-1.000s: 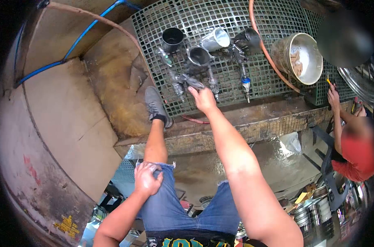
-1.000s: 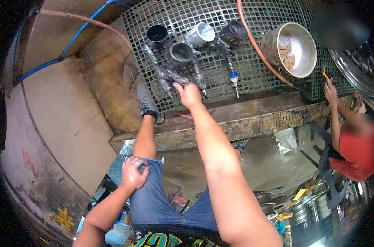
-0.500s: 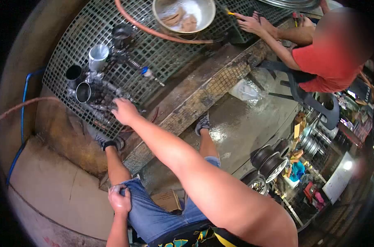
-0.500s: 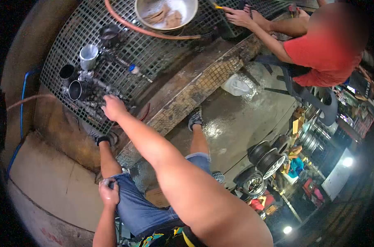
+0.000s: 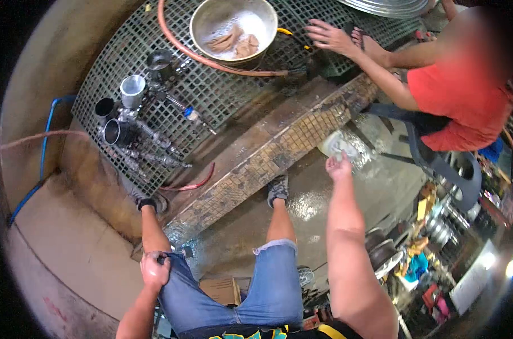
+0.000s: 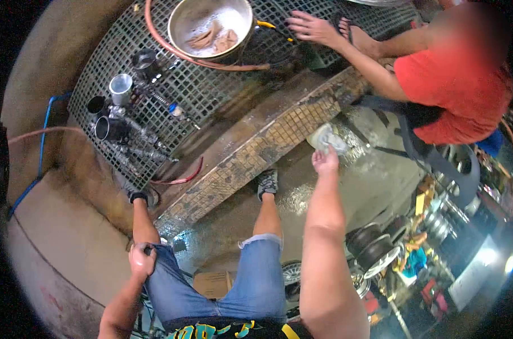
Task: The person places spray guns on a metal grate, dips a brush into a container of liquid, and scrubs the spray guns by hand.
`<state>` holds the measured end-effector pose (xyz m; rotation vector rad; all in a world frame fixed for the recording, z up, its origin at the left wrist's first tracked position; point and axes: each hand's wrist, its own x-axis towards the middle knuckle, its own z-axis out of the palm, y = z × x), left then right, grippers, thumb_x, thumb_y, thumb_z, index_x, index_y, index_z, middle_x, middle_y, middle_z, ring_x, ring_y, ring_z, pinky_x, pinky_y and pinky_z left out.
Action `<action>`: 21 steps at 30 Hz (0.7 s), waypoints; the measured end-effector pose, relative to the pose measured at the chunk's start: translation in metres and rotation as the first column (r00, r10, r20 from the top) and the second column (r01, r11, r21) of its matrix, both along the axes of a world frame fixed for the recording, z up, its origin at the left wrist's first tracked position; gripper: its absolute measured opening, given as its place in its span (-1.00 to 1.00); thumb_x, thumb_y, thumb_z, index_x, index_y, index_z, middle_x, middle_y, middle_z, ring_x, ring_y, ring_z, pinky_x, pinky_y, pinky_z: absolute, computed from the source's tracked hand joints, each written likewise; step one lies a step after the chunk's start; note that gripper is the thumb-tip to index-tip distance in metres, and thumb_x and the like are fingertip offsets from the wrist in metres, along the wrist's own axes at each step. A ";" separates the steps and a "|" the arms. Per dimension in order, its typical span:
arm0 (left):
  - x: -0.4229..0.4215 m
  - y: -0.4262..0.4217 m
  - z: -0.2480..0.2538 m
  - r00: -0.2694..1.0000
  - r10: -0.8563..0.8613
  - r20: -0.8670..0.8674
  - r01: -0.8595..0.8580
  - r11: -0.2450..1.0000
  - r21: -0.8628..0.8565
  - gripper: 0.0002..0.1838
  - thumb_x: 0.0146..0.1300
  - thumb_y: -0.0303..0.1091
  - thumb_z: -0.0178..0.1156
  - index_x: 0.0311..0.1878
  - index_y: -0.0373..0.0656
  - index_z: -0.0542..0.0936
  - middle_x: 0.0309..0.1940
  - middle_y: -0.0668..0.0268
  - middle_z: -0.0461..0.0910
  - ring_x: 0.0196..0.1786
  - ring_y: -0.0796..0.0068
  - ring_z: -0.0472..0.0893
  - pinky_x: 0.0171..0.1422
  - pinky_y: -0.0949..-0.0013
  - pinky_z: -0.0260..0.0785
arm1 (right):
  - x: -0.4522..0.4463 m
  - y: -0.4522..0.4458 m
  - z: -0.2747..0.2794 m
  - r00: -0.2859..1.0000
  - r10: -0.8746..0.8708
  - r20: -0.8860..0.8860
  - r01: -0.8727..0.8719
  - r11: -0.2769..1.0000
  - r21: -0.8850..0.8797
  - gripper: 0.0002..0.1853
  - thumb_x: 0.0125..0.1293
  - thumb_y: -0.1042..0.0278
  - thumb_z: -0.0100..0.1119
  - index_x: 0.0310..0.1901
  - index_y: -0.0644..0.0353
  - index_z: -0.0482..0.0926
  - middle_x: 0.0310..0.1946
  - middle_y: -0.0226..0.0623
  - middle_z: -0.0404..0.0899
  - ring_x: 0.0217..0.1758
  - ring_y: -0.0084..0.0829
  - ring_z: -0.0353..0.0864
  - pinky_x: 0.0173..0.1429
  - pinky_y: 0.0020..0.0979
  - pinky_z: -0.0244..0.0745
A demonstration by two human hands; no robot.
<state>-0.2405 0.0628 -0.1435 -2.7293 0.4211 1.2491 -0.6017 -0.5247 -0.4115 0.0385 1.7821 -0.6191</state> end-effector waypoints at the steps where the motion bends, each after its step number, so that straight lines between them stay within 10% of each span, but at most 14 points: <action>1: -0.004 -0.002 -0.003 1.000 -0.005 -0.029 0.006 1.000 0.027 -0.80 0.04 -0.25 0.37 -0.30 -0.15 0.73 -0.18 0.07 0.70 0.01 0.01 0.60 0.23 0.04 0.40 | 0.002 -0.011 -0.003 1.000 0.015 0.020 -0.015 1.000 0.015 -0.38 0.29 0.00 0.40 0.19 0.21 0.37 -0.10 -0.22 0.49 -0.14 -0.28 0.58 -0.13 -0.29 0.65; 3: -0.013 -0.007 -0.006 0.998 -0.004 -0.066 0.009 0.998 0.068 -0.75 0.06 -0.18 0.33 -0.26 -0.10 0.76 -0.15 0.09 0.70 0.11 0.05 0.57 0.35 0.06 0.33 | 0.005 -0.032 -0.009 0.941 -0.313 0.131 0.298 0.947 0.120 -0.28 0.29 0.01 0.42 0.31 0.22 0.30 -0.02 -0.15 0.49 -0.06 -0.16 0.58 -0.02 -0.20 0.69; 11: -0.028 -0.012 -0.010 0.991 -0.003 -0.131 0.018 0.993 0.113 -0.73 0.08 -0.16 0.30 -0.20 -0.03 0.78 -0.08 0.15 0.72 0.21 0.09 0.53 0.45 0.07 0.23 | -0.037 -0.018 -0.003 0.965 -0.162 0.204 0.191 0.972 -0.135 -0.37 0.42 0.01 0.29 0.40 0.03 0.31 0.21 -0.08 0.44 0.10 -0.14 0.57 0.08 -0.27 0.71; 16: -0.025 -0.005 -0.011 0.980 -0.177 -0.096 0.184 0.980 0.072 -0.74 0.14 -0.17 0.24 -0.18 -0.03 0.78 0.02 0.20 0.70 0.24 0.13 0.52 0.52 -0.09 0.14 | 0.005 0.026 0.109 0.827 0.472 -0.306 -0.522 0.846 -0.107 -0.50 0.48 -0.01 0.21 0.32 0.03 0.41 0.08 -0.27 0.54 -0.01 -0.38 0.58 -0.05 -0.43 0.64; 21: -0.006 -0.020 -0.001 0.925 -0.379 -0.019 0.376 0.923 -0.078 -0.75 0.17 -0.22 0.20 -0.15 -0.01 0.76 -0.03 0.29 0.65 0.31 0.16 0.45 0.53 -0.21 0.08 | 0.041 0.066 0.191 0.596 0.698 -0.396 -0.778 0.624 -0.071 -0.59 0.47 0.13 0.27 0.23 0.10 0.48 -0.10 -0.38 0.59 -0.27 -0.56 0.59 -0.24 -0.51 0.58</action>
